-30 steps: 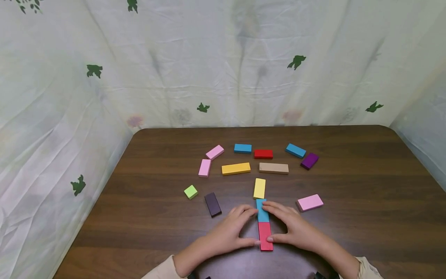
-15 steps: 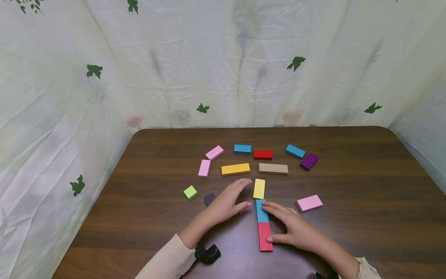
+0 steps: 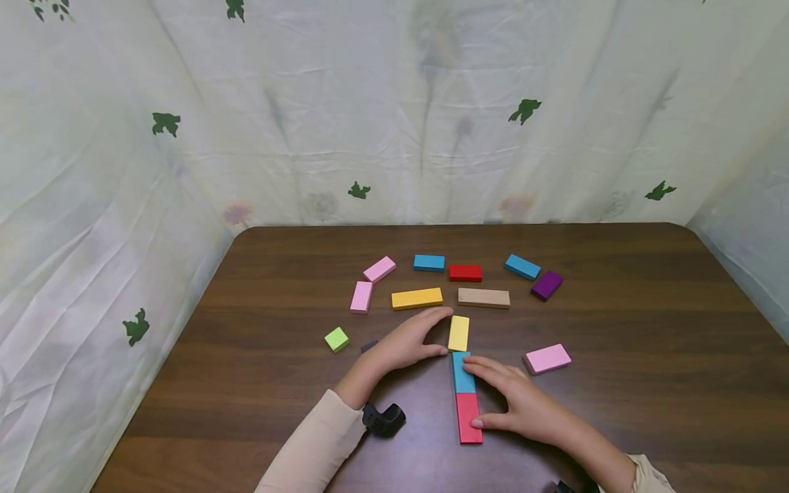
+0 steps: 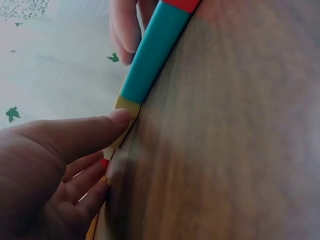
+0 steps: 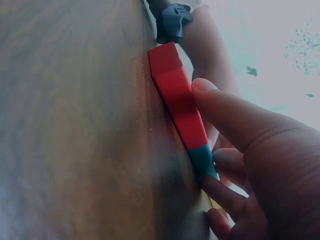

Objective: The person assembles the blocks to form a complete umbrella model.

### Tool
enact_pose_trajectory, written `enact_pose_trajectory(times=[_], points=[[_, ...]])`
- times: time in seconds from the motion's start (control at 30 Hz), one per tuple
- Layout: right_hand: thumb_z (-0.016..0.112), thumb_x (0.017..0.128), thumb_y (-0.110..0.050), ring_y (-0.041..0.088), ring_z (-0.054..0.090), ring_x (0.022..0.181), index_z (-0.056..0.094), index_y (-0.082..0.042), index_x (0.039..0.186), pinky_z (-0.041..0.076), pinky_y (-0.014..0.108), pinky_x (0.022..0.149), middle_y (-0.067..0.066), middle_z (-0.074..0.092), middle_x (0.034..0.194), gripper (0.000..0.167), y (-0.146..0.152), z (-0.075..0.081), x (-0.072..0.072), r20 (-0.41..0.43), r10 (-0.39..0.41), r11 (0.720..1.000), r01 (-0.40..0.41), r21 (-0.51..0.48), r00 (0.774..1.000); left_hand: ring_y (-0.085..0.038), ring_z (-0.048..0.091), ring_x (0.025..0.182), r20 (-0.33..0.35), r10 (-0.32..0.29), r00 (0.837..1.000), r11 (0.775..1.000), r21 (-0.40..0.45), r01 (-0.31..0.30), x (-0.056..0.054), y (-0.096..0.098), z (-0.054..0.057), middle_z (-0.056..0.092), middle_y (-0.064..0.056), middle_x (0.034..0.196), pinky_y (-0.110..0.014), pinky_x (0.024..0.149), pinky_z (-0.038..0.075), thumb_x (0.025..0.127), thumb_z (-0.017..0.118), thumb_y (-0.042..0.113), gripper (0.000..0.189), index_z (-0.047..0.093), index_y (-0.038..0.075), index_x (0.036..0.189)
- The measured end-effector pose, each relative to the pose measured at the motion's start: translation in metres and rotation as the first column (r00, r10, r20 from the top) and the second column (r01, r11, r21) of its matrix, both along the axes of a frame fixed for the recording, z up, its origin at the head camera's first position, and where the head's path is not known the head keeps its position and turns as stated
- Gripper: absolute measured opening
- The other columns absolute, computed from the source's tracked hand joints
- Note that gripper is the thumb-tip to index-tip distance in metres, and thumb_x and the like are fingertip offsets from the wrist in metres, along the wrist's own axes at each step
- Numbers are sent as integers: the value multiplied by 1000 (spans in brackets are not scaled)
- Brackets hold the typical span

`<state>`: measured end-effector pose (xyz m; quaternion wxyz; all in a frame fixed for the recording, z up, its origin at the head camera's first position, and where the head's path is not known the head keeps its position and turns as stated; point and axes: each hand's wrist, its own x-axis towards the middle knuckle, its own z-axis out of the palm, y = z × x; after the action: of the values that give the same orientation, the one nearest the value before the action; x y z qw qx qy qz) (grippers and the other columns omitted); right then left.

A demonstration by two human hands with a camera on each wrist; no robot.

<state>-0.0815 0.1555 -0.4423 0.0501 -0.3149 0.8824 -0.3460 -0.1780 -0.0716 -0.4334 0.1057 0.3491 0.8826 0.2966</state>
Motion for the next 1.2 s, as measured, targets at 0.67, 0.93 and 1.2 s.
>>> enact_pose_trajectory(times=[0.67,0.93,1.2], points=[[66,73,-53,18,36,123,43,-16,134,31,48,93,-4,36,137,74,0,-1,-2,48,-13,1000,14,-3,999,-20,35,122,-55,-89,994,994,-63,86,-4,4,-5,40,-5,133,-33,100,28,92,51,16,44,43,17,135],[66,73,-52,18,37,123,43,-15,133,31,47,93,-4,37,137,74,0,-1,-1,36,-12,1000,12,-5,999,-21,37,121,-86,-87,993,994,-72,81,-4,3,-4,42,-7,133,-33,100,29,93,47,13,39,49,18,131],[66,73,-53,19,36,123,43,-16,133,31,48,93,-4,37,137,74,0,-2,-2,46,-15,1000,15,-4,999,-20,38,121,-88,-90,992,994,-69,84,-6,2,-5,43,-6,132,-33,100,28,92,49,14,38,50,18,130]])
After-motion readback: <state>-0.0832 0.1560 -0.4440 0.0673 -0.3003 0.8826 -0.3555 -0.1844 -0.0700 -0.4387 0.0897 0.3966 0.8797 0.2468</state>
